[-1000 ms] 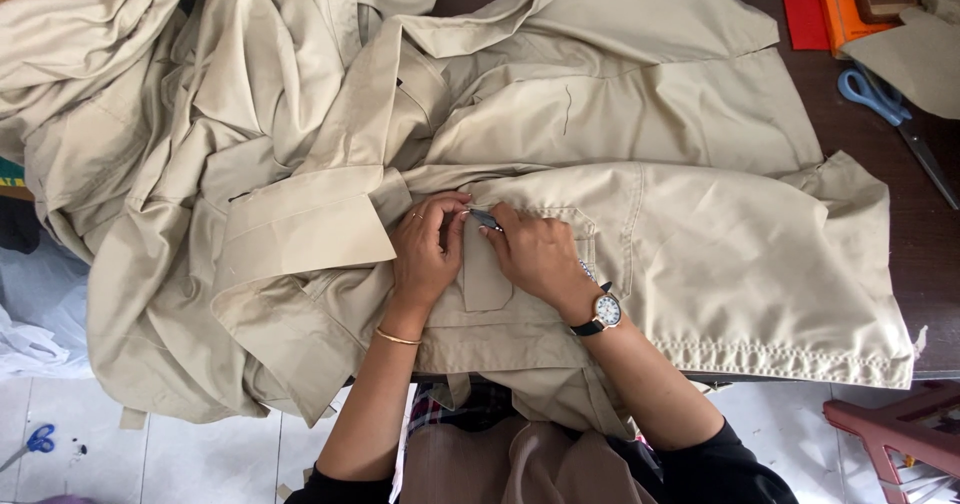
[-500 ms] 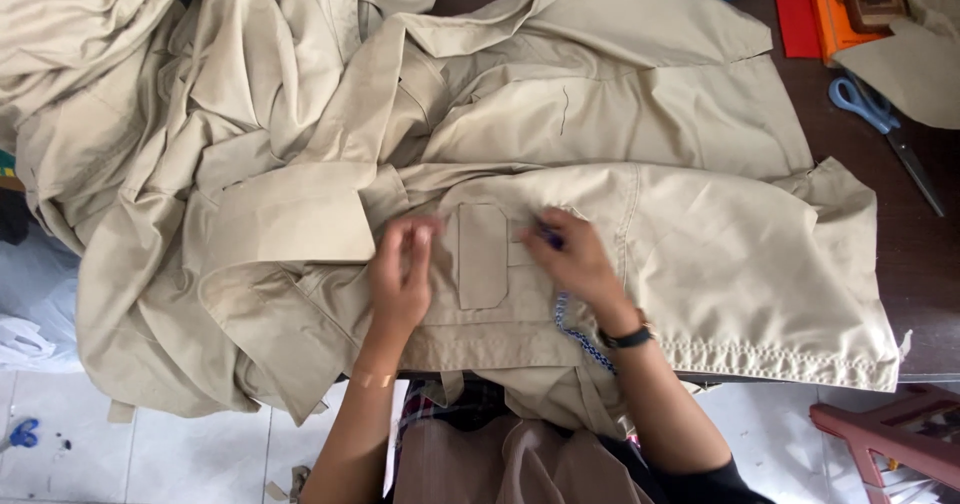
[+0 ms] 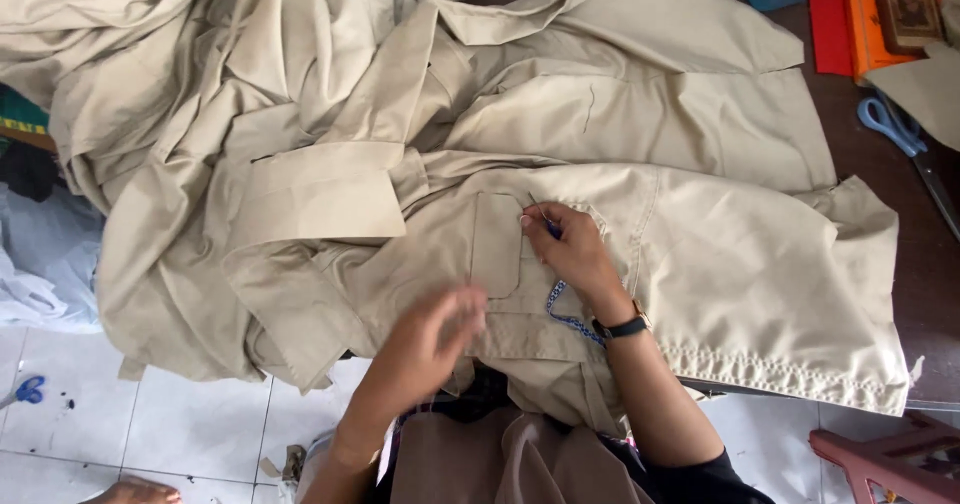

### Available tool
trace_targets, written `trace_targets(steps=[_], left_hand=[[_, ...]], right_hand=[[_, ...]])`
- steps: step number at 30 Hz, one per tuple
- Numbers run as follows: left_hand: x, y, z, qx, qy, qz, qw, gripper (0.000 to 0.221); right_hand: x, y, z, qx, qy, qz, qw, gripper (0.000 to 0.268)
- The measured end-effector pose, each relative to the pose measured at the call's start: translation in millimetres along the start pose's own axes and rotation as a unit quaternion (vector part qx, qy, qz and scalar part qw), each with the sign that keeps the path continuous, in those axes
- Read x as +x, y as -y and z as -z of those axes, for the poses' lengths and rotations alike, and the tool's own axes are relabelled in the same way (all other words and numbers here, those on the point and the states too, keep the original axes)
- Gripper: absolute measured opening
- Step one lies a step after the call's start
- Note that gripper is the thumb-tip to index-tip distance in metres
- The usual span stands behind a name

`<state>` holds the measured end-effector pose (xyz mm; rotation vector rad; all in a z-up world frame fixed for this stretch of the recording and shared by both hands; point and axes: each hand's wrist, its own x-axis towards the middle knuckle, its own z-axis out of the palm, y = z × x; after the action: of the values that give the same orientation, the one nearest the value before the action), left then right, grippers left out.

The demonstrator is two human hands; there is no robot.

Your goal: Trimming loose threads from a garment using snips and checking dimensions with a measuring tape.

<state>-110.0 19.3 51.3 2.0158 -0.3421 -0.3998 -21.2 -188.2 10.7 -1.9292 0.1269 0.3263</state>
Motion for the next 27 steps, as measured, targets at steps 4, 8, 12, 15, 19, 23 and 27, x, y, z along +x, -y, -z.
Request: trace_targets(steps=[4,8,12,15,19,23,27], left_hand=[[49.3,9.4,-5.3,0.219,-0.193,-0.053,0.955,0.05],[63.9,43.2,-24.9,0.374,-0.169,0.0,0.912,0.061],[56.2,48.4,-27.3,0.377,-0.166,-0.018,0.911,0.058],[46.4,34.6,-31.1,0.298,-0.179,-0.042,0.937,0.059],[46.2,19.7,-53.4,0.208,-0.286,-0.059,0.934,0.078],[67.3,27.3,-70.6,0.208,-0.363,-0.06,0.906,0.067],[68.8,22.4,-74.2,0.221,-0.349,-0.04,0.91,0.076]], right_hand=[[10.6,-23.6,-4.6,0.046,-0.004,0.073,0.996,0.01],[9.6,-32.2,-4.1,0.042,0.015,0.106,0.993,0.01],[-1.4,-21.3,-1.5,0.102,0.034,0.129,0.986,0.008],[-14.7,1.1,0.6,0.147,0.074,0.156,0.974,0.011],[-9.3,-6.3,-3.1,0.144,0.067,0.166,0.973,0.012],[-8.5,-2.6,-0.1,0.15,0.056,0.136,0.978,0.01],[-8.0,-4.4,4.5,0.159,0.086,0.099,0.979,0.015]])
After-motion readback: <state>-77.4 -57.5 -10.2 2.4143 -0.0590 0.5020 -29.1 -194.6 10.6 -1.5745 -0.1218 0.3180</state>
